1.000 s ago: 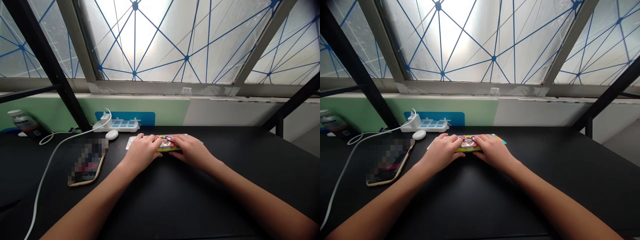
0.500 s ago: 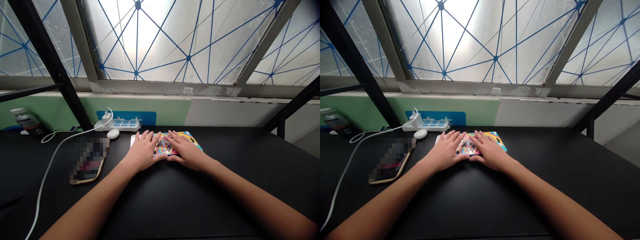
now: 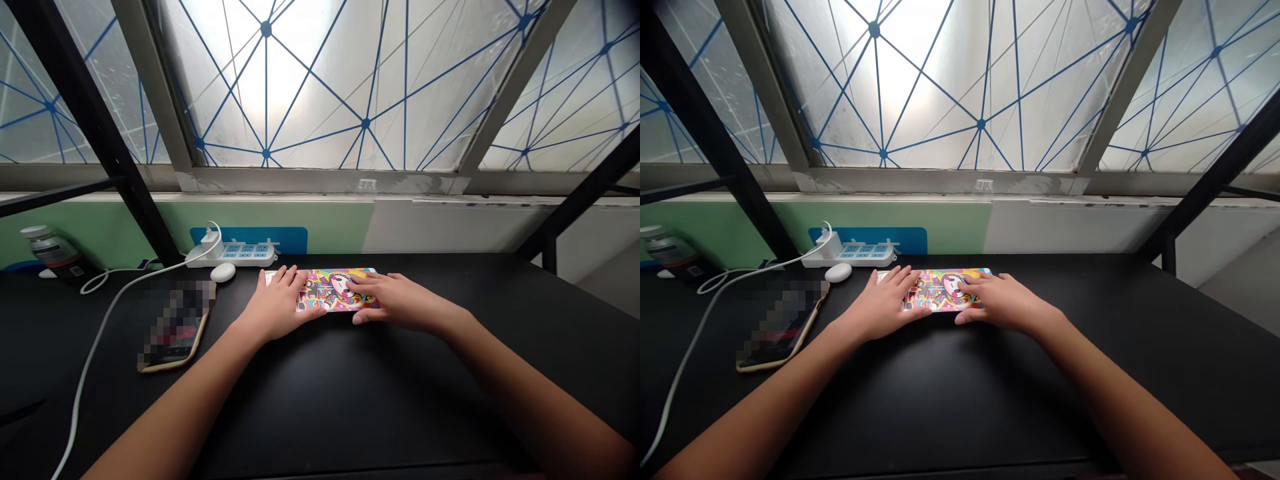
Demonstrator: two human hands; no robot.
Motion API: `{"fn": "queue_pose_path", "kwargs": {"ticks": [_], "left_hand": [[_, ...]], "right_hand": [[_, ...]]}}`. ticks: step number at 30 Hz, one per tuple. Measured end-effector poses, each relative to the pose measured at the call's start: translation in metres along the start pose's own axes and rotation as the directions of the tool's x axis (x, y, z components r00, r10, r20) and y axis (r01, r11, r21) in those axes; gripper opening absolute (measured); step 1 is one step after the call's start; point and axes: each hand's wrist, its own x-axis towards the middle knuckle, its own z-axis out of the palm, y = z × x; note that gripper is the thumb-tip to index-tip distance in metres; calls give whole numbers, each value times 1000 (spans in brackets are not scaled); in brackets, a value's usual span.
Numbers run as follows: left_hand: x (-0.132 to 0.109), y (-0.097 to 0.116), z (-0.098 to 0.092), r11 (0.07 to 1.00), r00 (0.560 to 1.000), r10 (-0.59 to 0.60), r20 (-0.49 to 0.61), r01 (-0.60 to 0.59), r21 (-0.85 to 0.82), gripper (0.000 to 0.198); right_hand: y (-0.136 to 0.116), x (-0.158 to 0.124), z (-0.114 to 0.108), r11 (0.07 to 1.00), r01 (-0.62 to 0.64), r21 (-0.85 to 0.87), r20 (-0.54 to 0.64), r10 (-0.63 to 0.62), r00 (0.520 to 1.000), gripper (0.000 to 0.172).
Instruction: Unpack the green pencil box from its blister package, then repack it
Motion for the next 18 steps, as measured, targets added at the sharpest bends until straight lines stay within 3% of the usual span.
{"fn": "queue_pose_path", "kwargs": {"ticks": [3,6,8,11,18], "left_hand": [[-1,1,0,1000,1000,9,-5,-9,10,93],[-1,2,1,1000,1000,13,-12,-13,17,93],[-1,3,1,1000,1000,13,-14,-13,22,93],[-1,2,2,1000,1000,14,-23,-13,26,94],[0,0,2,1000,999,13,-35,-12,25,92]], "right_hand": [[-9,7,11,997,45,-57,-154,-53,987,73],[-23,17,31,986,124,-109,-251,-148,957,86],[-29,23,42,977,179,-115,-254,-203,946,97],[-31,26,47,977,198,-83,-239,-212,947,96],[-4,17,21,990,129,52,-115,-122,986,80]]}}
